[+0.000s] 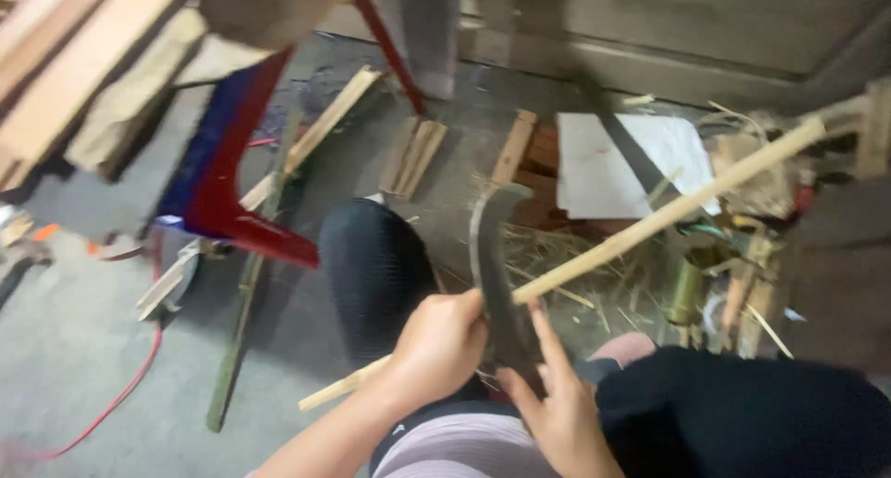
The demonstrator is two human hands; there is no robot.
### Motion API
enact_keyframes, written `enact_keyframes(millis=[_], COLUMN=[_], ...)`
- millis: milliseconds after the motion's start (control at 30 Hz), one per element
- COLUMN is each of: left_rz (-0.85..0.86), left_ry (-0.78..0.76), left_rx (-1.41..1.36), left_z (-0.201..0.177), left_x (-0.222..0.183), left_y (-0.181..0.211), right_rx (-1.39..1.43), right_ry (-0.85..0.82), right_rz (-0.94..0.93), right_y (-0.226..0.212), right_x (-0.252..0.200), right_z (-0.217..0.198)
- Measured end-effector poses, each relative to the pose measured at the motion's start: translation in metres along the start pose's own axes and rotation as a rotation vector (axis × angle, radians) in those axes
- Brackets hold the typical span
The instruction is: Shaving thin bamboo sticks with a curved knife to prepare them for use.
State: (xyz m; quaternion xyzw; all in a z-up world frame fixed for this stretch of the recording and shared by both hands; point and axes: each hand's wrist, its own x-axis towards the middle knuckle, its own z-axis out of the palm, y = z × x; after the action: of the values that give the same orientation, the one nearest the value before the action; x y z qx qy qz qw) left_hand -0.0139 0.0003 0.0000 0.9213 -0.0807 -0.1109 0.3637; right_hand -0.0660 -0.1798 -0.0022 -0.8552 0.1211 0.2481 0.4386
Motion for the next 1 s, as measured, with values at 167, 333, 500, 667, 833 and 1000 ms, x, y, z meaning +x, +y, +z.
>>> enact_keyframes(millis=[167,333,500,667,833,1000], left_rz=[-0.065,-0.073,-0.031,0.006,-0.026,0.079], left_ry=[-0.067,-0.092,-0.1,-0.112,-0.152,-0.044], left_rx=[-0.087,-0.039,-0.117,-0.094,-0.043,-0.084], left_z=[-0.032,-0.034,-0.038,-0.043,-0.045,-0.042], left_x=[-0.009,0.001,0.0,-0.005,-0.001,0.005], left_y=[0.018,0.013,0.018,0.014,0.018,0.012], right_rx=[-0.077,0.104,0.116,0.038,0.149,0.035], right_ry=[0.242,0.072,0.153,0.272,0.07,0.117], right_rz=[-0.101,0.023,-0.052,-0.077,-0.025,-0.238], right_y=[0.024,-0.006,0.009,0.009,0.004,0.012], right_x=[0.021,0.003,0.005,0.015,0.006,0.007], right_z=[-0.001,0.002,0.016,0.0,0.001,0.007])
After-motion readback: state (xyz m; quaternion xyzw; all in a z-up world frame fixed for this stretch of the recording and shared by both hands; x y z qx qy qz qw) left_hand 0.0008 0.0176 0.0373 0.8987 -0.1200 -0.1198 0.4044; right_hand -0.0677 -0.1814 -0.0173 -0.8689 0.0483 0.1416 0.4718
